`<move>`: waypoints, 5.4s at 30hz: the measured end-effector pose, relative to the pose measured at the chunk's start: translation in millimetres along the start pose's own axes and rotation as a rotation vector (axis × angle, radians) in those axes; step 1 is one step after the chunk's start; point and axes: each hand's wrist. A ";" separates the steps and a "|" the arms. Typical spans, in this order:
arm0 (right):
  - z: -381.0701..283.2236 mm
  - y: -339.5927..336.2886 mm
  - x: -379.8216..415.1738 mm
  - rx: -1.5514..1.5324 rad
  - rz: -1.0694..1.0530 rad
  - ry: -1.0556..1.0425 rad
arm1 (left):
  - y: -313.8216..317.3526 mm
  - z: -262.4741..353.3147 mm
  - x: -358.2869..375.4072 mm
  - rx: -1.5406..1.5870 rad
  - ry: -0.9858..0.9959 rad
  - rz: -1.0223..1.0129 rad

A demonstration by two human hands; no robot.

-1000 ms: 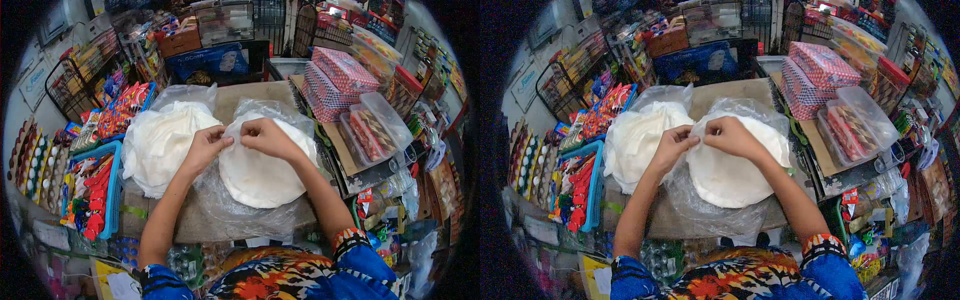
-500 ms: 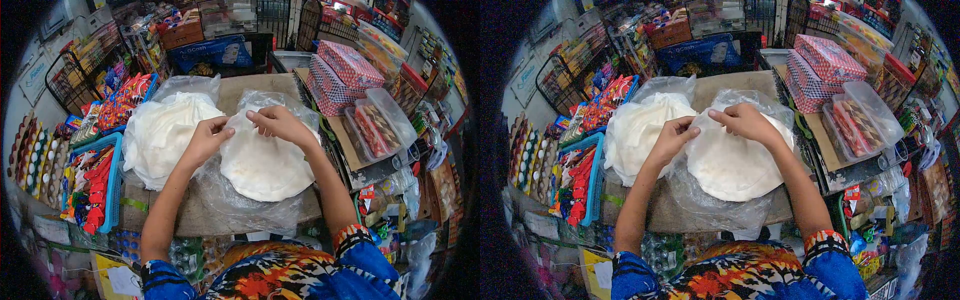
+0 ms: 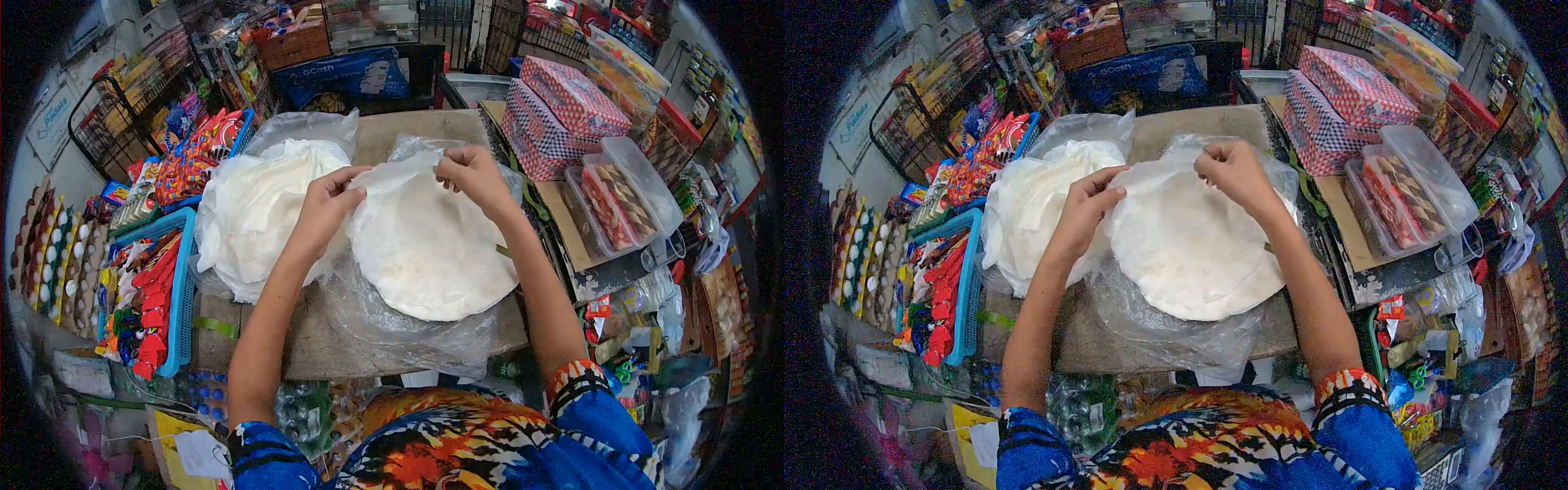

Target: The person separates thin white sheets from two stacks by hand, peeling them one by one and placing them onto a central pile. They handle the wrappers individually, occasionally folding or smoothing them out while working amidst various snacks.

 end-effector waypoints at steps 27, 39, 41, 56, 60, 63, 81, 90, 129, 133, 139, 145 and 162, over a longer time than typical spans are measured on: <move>-20.4 15.2 22.5 0.351 -0.279 0.090 | -0.8 -18.2 -2.1 -0.448 0.331 -0.101; -13.6 25.2 16.8 0.217 -0.111 -0.217 | 6.2 -6.1 3.1 -0.116 0.185 -0.154; -13.3 30.5 19.0 0.190 -0.107 -0.265 | 10.1 -0.5 3.6 -0.181 0.178 -0.194; -17.2 26.4 24.1 0.201 -0.218 0.120 | -3.4 -23.3 -7.8 -0.035 0.266 0.154; -26.4 30.4 27.2 0.214 -0.160 0.114 | 5.1 -15.6 -3.4 -0.111 0.303 0.056; -18.2 34.1 20.1 0.218 -0.054 -0.096 | 11.0 -9.3 0.9 -0.135 0.299 -0.005; -21.1 39.0 30.7 0.157 -0.079 -0.319 | 3.3 5.5 1.5 -0.247 0.216 -0.201; -13.4 11.2 14.2 0.264 -0.073 -0.116 | -13.6 -18.1 -8.8 -0.369 0.272 0.077; -22.9 47.0 33.3 0.189 0.136 -0.513 | 20.4 2.9 9.8 -0.374 0.216 -0.018; -15.9 49.2 26.4 0.059 0.148 -0.442 | 19.1 0.4 9.1 -0.449 0.267 -0.042; -12.1 46.2 18.9 -0.221 0.072 -0.173 | 17.3 1.8 8.9 -0.448 0.306 -0.060; -10.9 35.0 13.8 -0.446 0.057 0.016 | 11.7 -2.5 5.3 -0.392 0.322 0.002; -19.4 45.4 28.4 0.102 -0.443 0.269 | 14.3 0.2 3.4 -0.154 0.300 0.077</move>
Point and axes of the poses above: each hand's wrist, its own x-axis away from the middle knuckle, its own y-axis out of the palm, z = x × y, and after that the axes turned 15 degrees about y, right-handed
